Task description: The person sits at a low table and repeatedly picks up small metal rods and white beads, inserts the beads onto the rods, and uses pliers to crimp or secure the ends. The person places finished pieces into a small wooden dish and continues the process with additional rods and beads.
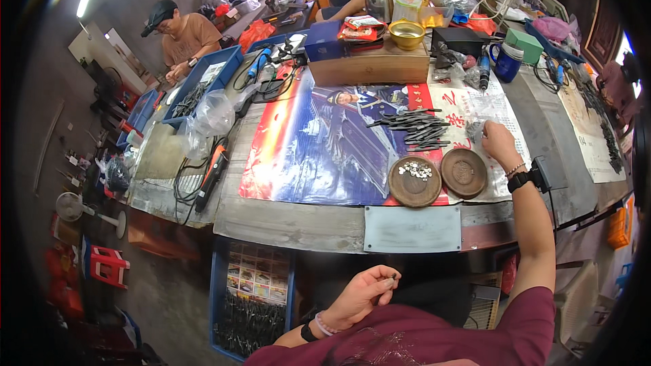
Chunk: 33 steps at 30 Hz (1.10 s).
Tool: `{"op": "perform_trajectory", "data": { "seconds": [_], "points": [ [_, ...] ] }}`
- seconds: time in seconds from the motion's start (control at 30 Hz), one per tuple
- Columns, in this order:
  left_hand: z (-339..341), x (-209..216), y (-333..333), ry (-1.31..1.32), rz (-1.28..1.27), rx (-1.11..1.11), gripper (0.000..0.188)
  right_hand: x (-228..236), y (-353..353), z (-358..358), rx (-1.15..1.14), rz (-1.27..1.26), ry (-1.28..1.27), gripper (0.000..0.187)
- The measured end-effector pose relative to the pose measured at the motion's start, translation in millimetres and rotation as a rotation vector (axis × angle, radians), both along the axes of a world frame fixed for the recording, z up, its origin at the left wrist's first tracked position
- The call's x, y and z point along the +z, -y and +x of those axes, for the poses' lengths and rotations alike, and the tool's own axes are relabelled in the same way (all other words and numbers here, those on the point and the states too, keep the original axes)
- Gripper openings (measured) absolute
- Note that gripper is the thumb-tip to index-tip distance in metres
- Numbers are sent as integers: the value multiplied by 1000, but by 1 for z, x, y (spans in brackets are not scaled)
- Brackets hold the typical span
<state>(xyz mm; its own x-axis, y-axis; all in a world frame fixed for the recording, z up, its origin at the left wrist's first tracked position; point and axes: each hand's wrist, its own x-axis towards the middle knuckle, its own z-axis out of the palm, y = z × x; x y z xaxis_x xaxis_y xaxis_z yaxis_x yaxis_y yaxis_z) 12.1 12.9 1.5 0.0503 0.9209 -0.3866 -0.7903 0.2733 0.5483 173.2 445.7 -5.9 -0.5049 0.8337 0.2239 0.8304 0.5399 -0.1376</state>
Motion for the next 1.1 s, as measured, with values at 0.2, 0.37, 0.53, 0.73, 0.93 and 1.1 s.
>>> {"op": "perform_trajectory", "data": {
  "seconds": [0.2,0.37,0.53,0.73,0.93,1.1],
  "points": [
    [0,3,0,1,15,-12,15,3,3,-1,2,-64,-22,9],
    [1,1,1,-3,4,-13,15,3,4,-1,35,-72,89,14],
    [2,0,4,23,15,-24,16,2,7,-5,44,-59,144,18],
    [0,1,11,22,9,24,16,4,12,8,81,-71,34,12],
    [1,0,14,13,29,1,15,30,36,21,37,-60,-241,8],
    [4,5,8,-10,62,23,15,62,142,27,338,-896,-940,8]
  ]
}}
